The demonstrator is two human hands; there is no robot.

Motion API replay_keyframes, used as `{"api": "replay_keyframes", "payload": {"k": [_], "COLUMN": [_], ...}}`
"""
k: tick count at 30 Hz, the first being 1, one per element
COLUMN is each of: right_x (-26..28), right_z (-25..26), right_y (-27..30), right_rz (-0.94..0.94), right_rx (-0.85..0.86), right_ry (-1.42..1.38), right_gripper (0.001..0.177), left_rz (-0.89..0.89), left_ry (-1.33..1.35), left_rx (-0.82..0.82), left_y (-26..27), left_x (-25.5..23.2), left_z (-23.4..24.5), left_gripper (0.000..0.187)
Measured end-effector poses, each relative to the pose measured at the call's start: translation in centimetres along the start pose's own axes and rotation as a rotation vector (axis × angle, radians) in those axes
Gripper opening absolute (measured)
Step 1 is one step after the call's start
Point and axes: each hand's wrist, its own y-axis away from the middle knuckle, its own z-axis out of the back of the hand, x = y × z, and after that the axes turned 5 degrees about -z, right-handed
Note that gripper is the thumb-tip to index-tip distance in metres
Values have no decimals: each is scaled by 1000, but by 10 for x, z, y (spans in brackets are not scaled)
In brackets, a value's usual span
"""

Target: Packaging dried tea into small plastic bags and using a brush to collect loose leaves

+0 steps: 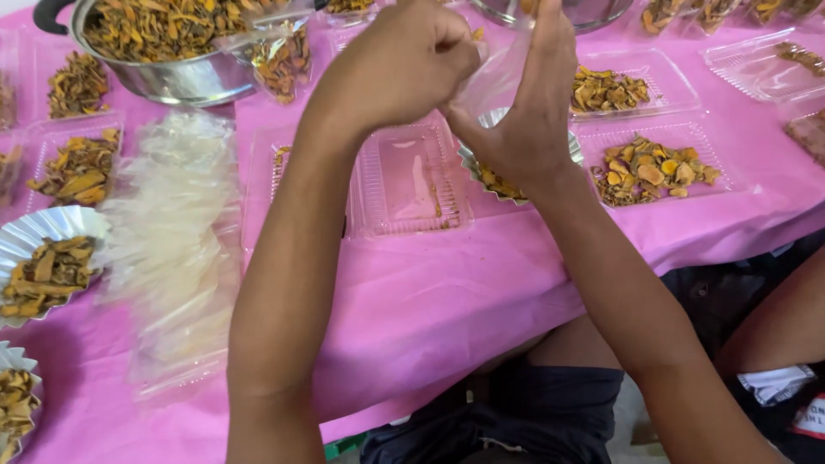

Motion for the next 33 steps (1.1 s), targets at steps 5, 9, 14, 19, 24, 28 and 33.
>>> {"api": "replay_keyframes", "payload": {"k": [5,9,14,19,24,28,33], "right_x": [7,-7,-1,4,11,12,15], "right_z": [-6,-14,-15,-15,-16,-16,-14], "right_y": [3,15,18,25,23,23,24], "right_rz": [46,40,71,96,106,104,131], "right_rx": [-3,-18,-103,-173,-207,-206,-181], "right_ry": [-10,50,45,67,127,144,97], "right_gripper": [112,113,96,104,100,102,99], "left_rz": [69,155,-19,-10,-7,-26,78], "left_ry": [-16,-236,-196,-187,-82,-81,-208], "left_rx": [34,50,115,207,149,147,235], "left_y": [-3,3,2,-5,-7,-9,-13], "left_x": [12,12,0,4,2,6,8], "left_z": [1,-2,-16,-23,-25,-32,-44], "left_gripper": [13,26,34,40,45,35,25]}}
